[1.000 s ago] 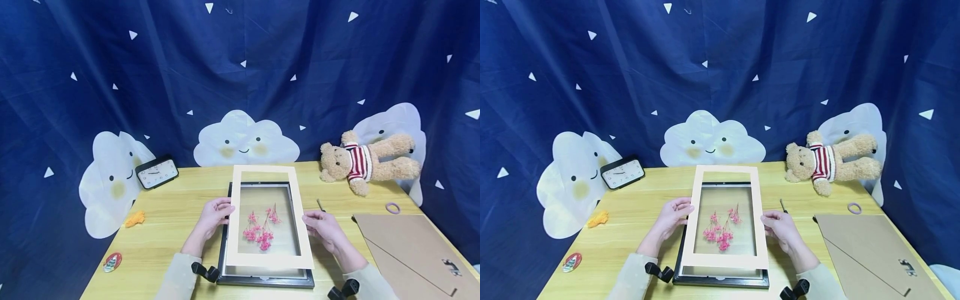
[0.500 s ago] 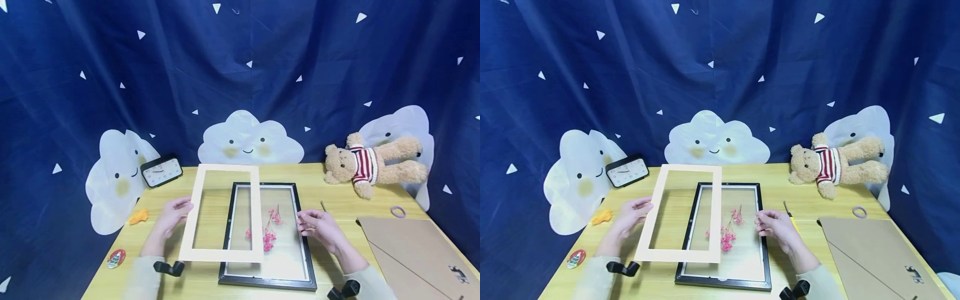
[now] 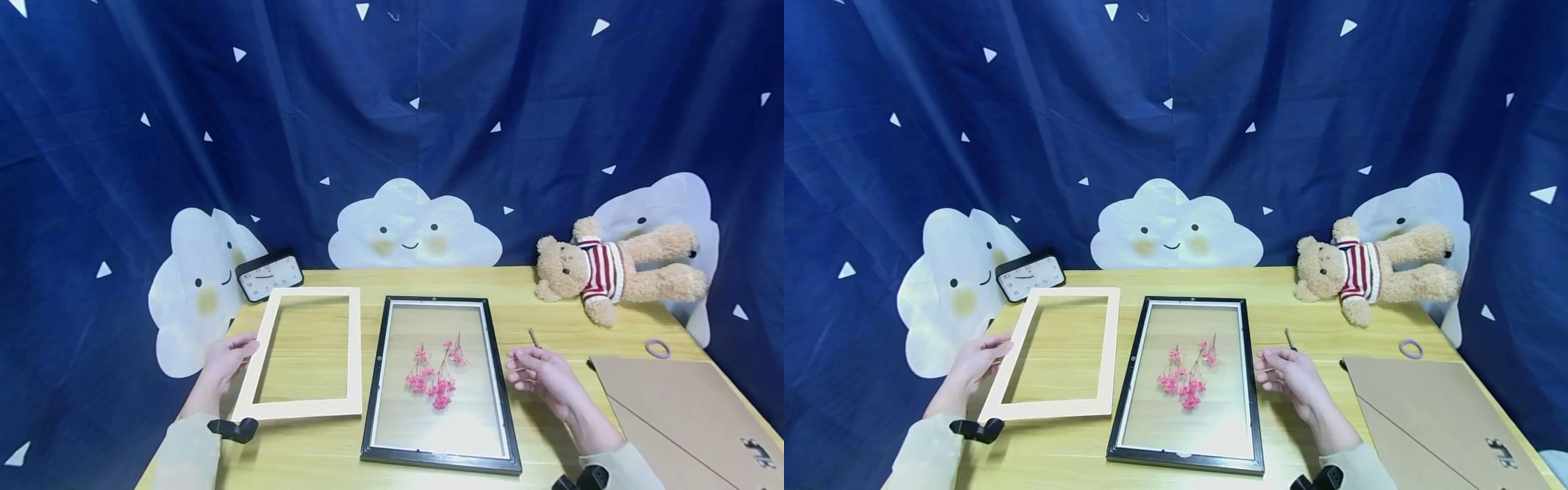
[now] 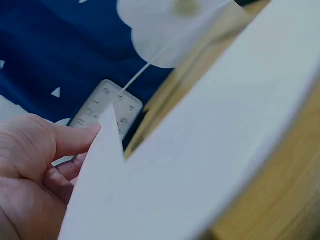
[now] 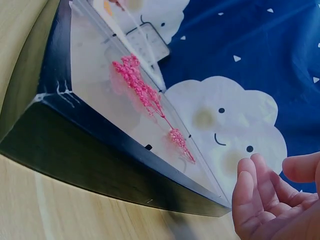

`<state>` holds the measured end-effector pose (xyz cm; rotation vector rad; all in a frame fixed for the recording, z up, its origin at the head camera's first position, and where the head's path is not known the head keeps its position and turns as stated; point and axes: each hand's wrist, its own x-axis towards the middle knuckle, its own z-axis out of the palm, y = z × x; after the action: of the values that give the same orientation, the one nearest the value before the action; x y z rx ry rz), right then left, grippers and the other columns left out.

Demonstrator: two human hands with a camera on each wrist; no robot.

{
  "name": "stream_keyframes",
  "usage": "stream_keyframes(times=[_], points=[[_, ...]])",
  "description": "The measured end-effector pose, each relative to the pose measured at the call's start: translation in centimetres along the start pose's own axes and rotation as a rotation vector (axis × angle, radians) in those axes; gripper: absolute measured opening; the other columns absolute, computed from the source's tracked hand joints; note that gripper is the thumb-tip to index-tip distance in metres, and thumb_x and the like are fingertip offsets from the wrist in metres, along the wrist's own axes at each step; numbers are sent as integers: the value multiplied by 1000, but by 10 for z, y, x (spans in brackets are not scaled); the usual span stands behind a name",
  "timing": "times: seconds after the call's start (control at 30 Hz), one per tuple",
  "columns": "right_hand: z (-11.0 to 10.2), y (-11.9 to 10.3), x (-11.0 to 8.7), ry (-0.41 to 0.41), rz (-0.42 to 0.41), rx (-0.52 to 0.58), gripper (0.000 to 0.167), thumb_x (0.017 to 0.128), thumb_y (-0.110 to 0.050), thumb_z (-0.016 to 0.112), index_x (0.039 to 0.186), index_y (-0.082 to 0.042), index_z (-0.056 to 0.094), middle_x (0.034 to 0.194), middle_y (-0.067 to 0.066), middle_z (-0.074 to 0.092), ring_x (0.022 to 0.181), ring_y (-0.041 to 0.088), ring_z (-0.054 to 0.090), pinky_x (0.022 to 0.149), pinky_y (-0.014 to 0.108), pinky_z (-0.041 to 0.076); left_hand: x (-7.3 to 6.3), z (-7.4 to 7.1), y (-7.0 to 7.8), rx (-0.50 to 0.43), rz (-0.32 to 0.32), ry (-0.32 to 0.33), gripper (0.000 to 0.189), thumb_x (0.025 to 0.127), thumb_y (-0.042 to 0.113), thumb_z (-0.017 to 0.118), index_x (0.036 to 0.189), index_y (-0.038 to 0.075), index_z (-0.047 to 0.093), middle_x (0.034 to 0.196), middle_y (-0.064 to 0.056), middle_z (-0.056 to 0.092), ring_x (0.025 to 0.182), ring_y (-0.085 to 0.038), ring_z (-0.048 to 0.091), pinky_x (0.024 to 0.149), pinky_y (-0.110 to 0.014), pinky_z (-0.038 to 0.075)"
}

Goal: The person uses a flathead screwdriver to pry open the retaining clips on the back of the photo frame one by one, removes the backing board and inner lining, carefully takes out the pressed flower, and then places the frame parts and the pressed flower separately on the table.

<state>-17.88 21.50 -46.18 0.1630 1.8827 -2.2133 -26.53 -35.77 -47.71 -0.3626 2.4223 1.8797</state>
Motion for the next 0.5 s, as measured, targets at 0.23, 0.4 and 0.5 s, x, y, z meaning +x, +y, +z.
stream_keyframes(times=[0.23, 0.4, 0.5], points=[[1, 1, 0, 9, 13, 18, 14, 95, -15, 51, 100, -4, 59, 87, 6, 65, 73, 15, 63, 68, 27, 54, 7, 15, -5, 126, 18, 70, 39, 89, 6, 57, 124, -12, 51, 85, -3, 66, 66, -9, 59, 54, -22, 51], [-1, 1, -3, 9, 15, 17, 17, 95, -15, 51, 102, -2, 58, 87, 6, 65, 73, 15, 63, 68, 27, 54, 12, 24, -9, 276, 44, 138, 36, 88, 5, 55, 120, -11, 55, 109, -26, 61, 95, -28, 56, 77, -33, 48], [-2, 1, -4, 17, 19, 23, 16, 95, -15, 51, 101, -2, 59, 87, 6, 65, 73, 15, 63, 68, 27, 54, 14, 27, -11, 318, 31, 144, 38, 89, 6, 55, 123, -10, 53, 122, -30, 52, 114, -38, 45, 95, -46, 38]])
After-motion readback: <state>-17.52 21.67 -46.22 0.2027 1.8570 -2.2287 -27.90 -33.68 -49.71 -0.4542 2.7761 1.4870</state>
